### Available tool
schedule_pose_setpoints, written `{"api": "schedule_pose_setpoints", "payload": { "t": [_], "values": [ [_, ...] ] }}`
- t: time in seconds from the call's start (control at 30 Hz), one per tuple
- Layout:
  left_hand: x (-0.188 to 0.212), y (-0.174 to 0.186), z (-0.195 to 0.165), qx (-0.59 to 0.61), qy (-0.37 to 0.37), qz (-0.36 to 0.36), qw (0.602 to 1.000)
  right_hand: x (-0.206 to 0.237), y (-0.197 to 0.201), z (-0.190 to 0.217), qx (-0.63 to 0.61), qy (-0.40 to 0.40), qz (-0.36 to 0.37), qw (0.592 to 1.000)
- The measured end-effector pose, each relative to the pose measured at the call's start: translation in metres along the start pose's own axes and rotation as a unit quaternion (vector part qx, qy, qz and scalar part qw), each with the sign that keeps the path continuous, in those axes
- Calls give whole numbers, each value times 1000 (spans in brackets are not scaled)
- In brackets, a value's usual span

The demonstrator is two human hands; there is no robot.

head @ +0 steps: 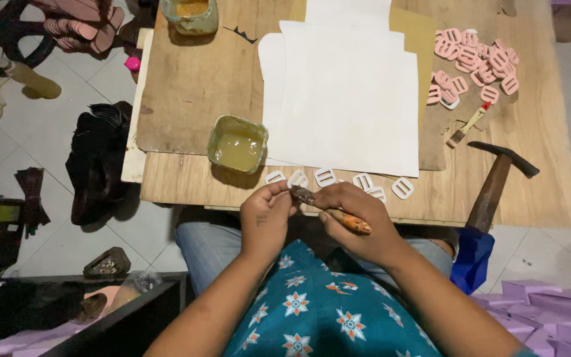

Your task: The person sits at a workbench and uses a brush to apply paste from a container onto small pink buckle-shaped craft pieces, then places the coated pieces in rows on a white sheet of paper. They repeat this cycle, dipping the brush back into the paste container between pieces.

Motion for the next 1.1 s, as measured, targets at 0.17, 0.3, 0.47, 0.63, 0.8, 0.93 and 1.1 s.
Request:
{"api": "schedule_pose_setpoints", "payload": {
  "t": [0.17,0.3,0.47,0.63,0.8,0.93,1.1],
  "values": [
    [-3,7,5,15,35,-36,999,8,2,-3,7,-16,5,1000],
    [-4,5,3,3,21,-33,999,15,8,-14,26,-85,-47,995],
    [-3,4,1,-4,9,-31,999,12,27,-9,118,-44,-110,986],
    [-5,1,3,8,27,-33,999,18,10,-2,39,-32,-62,997],
    [-3,-1,9,15,53,-26,998,28,24,-19,83,-78,-99,989],
    [-2,-8,13,-85,44,9,995,35,37,-41,81,-121,-106,984],
    [-6,-38,21,-198,20,67,978,60,22,-77,20,-276,-64,959]
  ]
}}
Point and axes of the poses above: each hand's wrist, its own x-axis away from the middle knuckle, its own y-axis out of the back of the hand, z = x × y, the point moved 8 cm from there along -x, towards the middle knuckle, and after that the axes turned 15 degrees about y, right-handed, at the moved point
